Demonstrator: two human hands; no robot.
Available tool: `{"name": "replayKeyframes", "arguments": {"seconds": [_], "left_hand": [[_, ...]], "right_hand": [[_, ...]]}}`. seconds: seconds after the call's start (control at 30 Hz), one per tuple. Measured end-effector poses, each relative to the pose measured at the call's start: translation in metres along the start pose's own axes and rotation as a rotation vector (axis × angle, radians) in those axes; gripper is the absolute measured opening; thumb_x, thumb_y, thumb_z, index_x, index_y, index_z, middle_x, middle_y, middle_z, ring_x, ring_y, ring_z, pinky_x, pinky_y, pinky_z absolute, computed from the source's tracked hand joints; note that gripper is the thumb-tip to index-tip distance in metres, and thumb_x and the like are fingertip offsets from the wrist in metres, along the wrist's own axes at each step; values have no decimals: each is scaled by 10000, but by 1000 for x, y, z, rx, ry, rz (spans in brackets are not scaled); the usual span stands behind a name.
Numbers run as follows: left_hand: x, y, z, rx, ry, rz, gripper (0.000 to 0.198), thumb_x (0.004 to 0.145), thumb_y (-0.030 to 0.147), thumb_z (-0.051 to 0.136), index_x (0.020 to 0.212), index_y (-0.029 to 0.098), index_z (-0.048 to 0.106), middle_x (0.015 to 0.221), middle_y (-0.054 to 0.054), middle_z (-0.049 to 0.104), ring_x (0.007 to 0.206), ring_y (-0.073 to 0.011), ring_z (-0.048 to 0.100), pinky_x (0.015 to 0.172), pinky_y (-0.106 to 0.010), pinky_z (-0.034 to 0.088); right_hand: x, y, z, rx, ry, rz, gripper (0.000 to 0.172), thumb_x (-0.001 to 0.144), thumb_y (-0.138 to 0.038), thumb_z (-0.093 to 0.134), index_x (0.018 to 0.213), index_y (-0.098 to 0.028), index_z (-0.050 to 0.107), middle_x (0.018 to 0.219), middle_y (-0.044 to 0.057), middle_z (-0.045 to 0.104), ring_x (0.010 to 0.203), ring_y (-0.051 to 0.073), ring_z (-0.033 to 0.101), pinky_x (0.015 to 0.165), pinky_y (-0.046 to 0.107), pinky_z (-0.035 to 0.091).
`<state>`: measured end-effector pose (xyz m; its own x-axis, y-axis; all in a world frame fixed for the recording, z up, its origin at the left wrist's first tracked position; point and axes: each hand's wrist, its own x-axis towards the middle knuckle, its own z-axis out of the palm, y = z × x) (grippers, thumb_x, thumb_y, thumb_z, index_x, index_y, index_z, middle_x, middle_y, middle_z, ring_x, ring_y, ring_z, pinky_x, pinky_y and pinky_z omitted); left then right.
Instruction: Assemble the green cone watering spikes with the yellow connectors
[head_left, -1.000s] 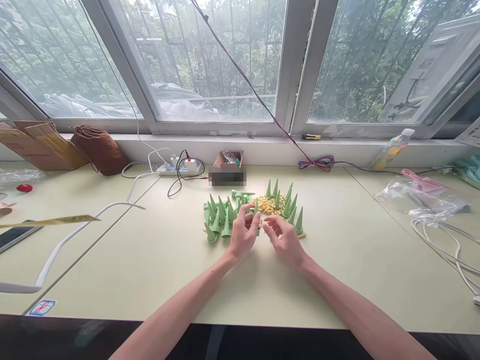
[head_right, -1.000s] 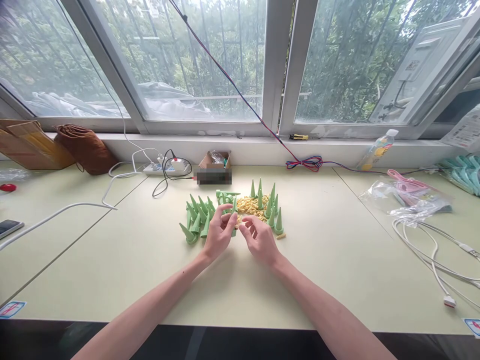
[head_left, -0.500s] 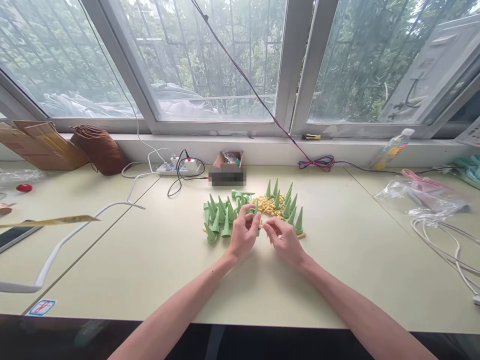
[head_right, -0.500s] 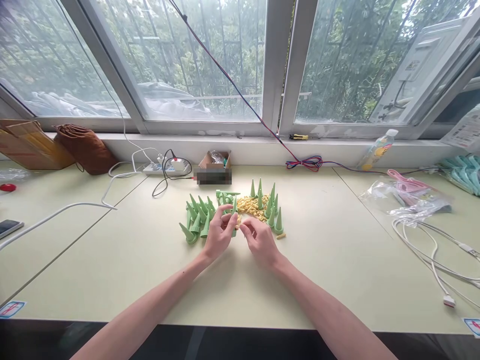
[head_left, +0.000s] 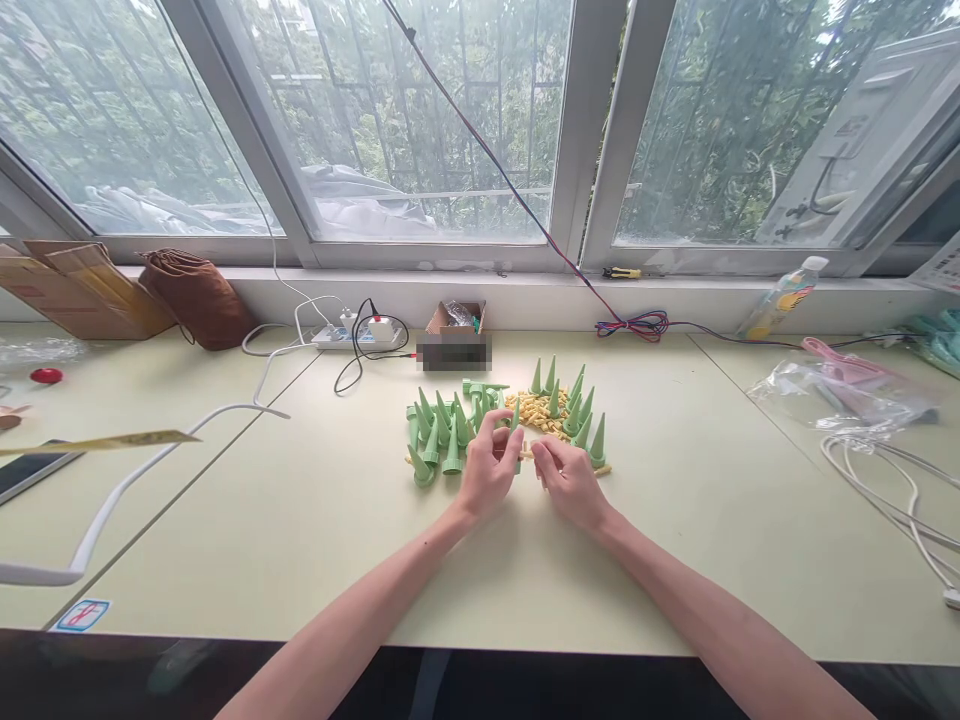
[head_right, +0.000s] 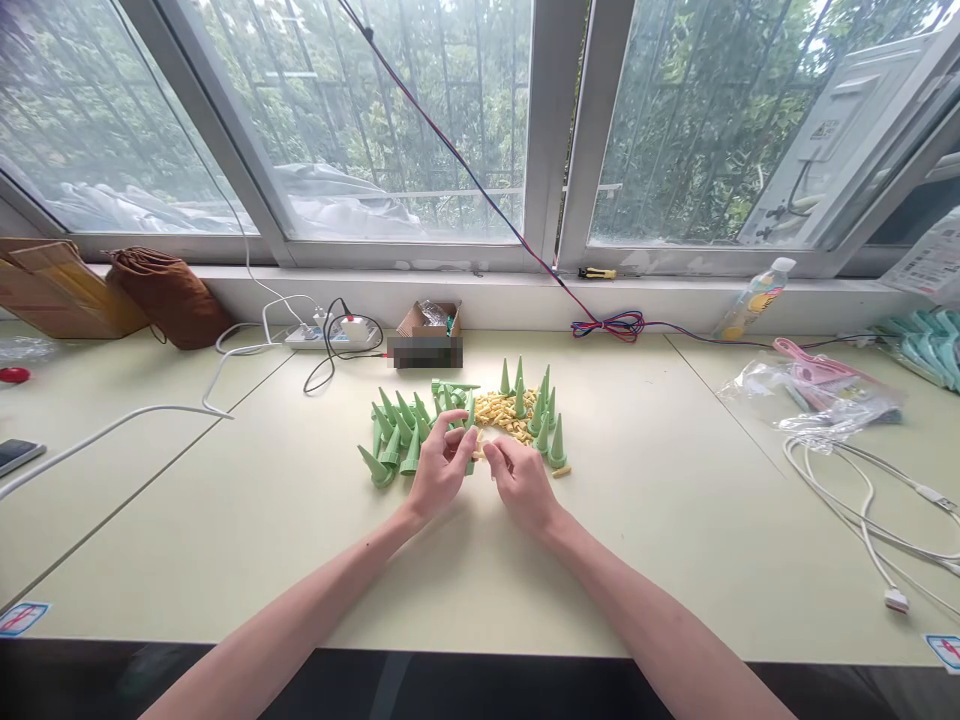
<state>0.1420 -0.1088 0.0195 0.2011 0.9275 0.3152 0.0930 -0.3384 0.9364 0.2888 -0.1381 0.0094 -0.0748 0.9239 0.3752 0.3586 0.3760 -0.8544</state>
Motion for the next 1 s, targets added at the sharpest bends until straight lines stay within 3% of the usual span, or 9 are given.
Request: {"name": "replayKeyframes", "arguments": {"seconds": [0.13, 0.23, 0.57, 1.0], "left_hand": [[1, 1, 0, -31, 21, -11, 301, 928, 444, 533, 1115, 217, 471, 600, 67, 457, 514, -91, 410, 482, -193, 335], [1, 0, 0, -56, 22, -7, 301, 927, 442, 539, 1113, 216, 465, 600, 66, 466, 522, -93, 416, 488, -192, 343], [1, -1, -1, -38, 17, -9, 309, 924, 443, 540, 1123, 215, 473, 607, 60, 470, 521, -95, 424, 486, -194, 339], [2, -1, -2, -27, -13, -11, 299, 929, 441, 532, 1114, 214, 469, 594, 73, 420, 504, -88, 391, 476, -197, 319]], "right_hand": [[0, -7, -1, 31, 16, -21, 245, 956, -426, 515, 948, -189, 575, 822, 36, 625, 582, 131, 547, 507, 254, 439], [0, -7, 0, 33, 19, -43, 224, 941, -403, 538, 979, -185, 575, 890, 55, 633, 593, 131, 564, 513, 259, 464], [1, -5, 0, 38, -17, -25, 210, 962, -382, 498, 915, -192, 577, 735, 22, 587, 562, 136, 532, 518, 262, 453], [0, 0, -1, 37, -28, 13, 327, 972, -446, 478, 770, -199, 548, 569, -29, 491, 498, 126, 456, 496, 254, 394]]}}
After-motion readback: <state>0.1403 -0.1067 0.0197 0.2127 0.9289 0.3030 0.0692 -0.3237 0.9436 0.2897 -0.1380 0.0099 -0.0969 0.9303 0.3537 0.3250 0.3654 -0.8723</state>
